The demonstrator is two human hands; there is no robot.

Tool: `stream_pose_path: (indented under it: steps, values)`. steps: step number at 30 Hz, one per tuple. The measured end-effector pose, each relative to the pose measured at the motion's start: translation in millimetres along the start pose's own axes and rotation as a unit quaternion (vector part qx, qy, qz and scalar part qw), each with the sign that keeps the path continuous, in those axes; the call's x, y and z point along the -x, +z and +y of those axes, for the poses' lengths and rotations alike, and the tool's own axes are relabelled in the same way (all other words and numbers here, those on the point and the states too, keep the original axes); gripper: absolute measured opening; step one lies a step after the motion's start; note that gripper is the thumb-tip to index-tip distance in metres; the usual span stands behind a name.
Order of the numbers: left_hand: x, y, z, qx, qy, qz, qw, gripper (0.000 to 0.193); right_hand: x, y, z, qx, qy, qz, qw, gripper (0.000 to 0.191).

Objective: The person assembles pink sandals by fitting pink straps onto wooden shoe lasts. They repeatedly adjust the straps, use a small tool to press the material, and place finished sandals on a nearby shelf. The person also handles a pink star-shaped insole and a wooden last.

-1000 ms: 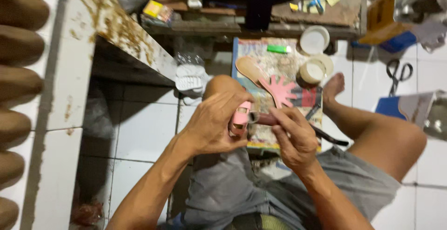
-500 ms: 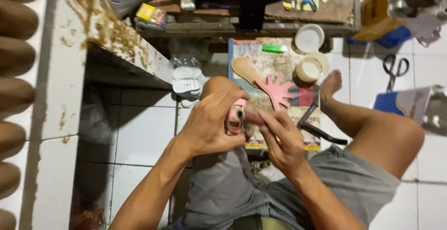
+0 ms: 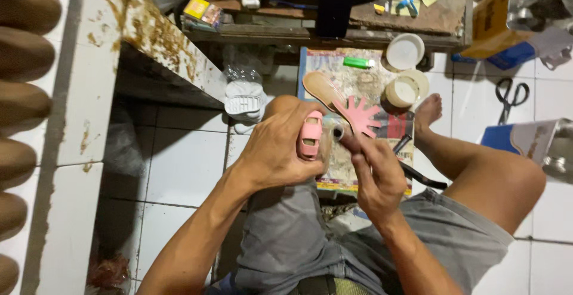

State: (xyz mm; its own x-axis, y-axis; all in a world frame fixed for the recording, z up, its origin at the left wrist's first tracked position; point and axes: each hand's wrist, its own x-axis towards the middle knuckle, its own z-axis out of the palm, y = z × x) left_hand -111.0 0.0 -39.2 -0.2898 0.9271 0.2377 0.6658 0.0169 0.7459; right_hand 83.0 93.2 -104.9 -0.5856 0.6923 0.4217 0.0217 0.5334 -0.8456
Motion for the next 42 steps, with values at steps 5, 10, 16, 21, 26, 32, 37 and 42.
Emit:
stream_pose_path:
  steps: [5,10,16,21,26,32,37,42]
  values:
    - [-6,-5,2,0.034,-0.019,-0.026,0.999,0.067,-3,11,10,0.013,-0.055,-0.014,0.998,0.035]
    - [-4,-7,-4,0.021,-0.048,-0.025,0.998,0.067,-3,15,21,-0.037,-0.008,0.030,0.999,0.032]
    - [-5,-9,0,0.033,0.017,0.006,0.999,0.068,3,18,32,-0.006,-0.060,-0.027,0.998,0.029]
    - [2,-7,31,0.002,0.051,0.006,0.999,0.072,14,29,32,-0.410,0.231,0.039,0.881,0.027]
    - [15,32,60,-0.150,0.223,0.113,0.957,0.062,14,48,20,-0.439,0.277,0.064,0.852,0.027]
    - [25,61,57,0.639,-0.213,0.206,0.709,0.052,-6,32,-1,-0.154,0.025,0.094,0.983,0.028]
    - [32,75,14,0.704,-0.298,0.249,0.594,0.037,4,-3,-15,-0.134,0.098,-0.016,0.986,0.031]
    - [31,89,3,0.691,-0.318,0.292,0.580,0.024,19,-13,-16,-0.021,-0.159,-0.115,0.980,0.038]
